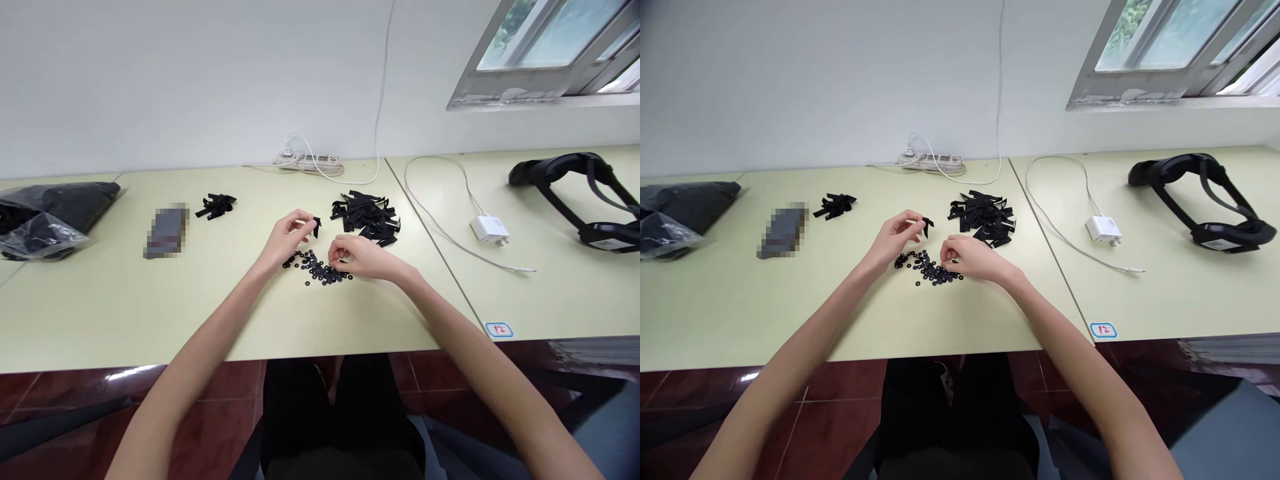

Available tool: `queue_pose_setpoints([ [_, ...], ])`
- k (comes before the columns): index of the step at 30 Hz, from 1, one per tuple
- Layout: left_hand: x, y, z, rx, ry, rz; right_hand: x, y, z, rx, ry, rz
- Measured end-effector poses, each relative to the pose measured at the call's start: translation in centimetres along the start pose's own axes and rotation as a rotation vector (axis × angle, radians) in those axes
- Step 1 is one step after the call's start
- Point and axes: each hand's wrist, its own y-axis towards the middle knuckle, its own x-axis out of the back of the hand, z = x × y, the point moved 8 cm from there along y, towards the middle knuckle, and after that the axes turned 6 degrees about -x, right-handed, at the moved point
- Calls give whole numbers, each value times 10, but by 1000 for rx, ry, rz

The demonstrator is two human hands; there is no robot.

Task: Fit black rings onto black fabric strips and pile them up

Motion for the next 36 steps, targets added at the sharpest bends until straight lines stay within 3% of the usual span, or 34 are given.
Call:
queue_pose_setpoints([
  [13, -5, -2, -2, -2, -128, 37, -6, -3, 15, 132, 11, 16],
  [18, -5, -3, -10, -57, -52, 47, -4, -3, 20, 126, 107, -8],
  [29, -8, -5, -18, -104, -51, 44, 37, -9, 13, 80, 517, -402],
  [36, -10, -9, -22, -109, -47, 36, 40, -9, 0, -47, 687, -424],
])
